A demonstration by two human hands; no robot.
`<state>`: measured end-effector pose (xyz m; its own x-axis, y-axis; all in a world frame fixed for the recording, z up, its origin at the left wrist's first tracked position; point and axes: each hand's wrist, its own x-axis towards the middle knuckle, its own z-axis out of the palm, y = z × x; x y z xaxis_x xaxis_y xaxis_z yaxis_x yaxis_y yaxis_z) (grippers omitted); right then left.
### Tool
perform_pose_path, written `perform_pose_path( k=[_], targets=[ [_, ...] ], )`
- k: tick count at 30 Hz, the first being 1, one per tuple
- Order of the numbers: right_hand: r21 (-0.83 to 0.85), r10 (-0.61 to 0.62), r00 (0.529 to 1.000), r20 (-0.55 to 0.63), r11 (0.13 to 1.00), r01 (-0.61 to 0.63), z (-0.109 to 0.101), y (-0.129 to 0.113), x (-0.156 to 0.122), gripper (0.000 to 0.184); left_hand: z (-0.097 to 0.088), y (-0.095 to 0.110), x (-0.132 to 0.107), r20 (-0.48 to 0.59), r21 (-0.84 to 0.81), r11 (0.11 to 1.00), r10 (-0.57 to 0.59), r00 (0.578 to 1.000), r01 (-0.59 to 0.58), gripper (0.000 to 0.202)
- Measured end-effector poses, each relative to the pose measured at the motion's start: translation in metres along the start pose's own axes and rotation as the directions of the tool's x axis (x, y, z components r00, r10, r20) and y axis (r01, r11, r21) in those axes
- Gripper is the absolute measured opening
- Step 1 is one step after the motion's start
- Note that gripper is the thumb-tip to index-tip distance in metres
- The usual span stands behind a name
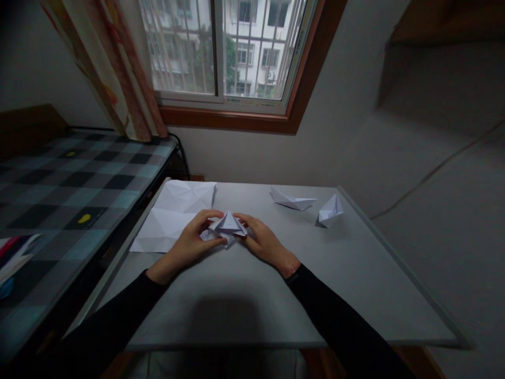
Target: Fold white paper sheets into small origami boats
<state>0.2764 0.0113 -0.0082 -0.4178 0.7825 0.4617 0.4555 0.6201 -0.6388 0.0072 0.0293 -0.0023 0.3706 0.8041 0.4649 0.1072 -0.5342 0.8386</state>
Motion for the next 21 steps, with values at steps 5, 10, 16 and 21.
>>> perform_pose_path(
  k=[5, 10, 16, 21],
  targets=[
    [0.032, 0.004, 1.000, 0.003, 0.999, -0.004, 0.000, 0.000, 0.001, 0.048, 0.000, -0.001, 0.000, 0.028, -0.012, 1.000, 0.016, 0.999, -0.015, 0.044],
    [-0.028, 0.031, 0.997, -0.071, 0.999, -0.034, 0.006, 0.000, 0.002, 0.017, 0.001, 0.002, -0.002, 0.063, 0.162, 0.984, -0.080, 0.995, 0.069, 0.016],
    [-0.014, 0.107, 0.992, -0.064, 0.994, -0.108, 0.013, -0.004, 0.004, 0.027, 0.004, 0.004, -0.003, 0.034, 0.171, 0.974, -0.153, 0.988, 0.145, 0.031],
    [0.091, 0.121, 0.991, -0.050, 0.989, -0.116, 0.013, -0.008, 0.006, 0.021, 0.007, 0.006, 0.000, 0.000, -0.021, 0.970, -0.242, 0.970, 0.242, 0.032]
  ],
)
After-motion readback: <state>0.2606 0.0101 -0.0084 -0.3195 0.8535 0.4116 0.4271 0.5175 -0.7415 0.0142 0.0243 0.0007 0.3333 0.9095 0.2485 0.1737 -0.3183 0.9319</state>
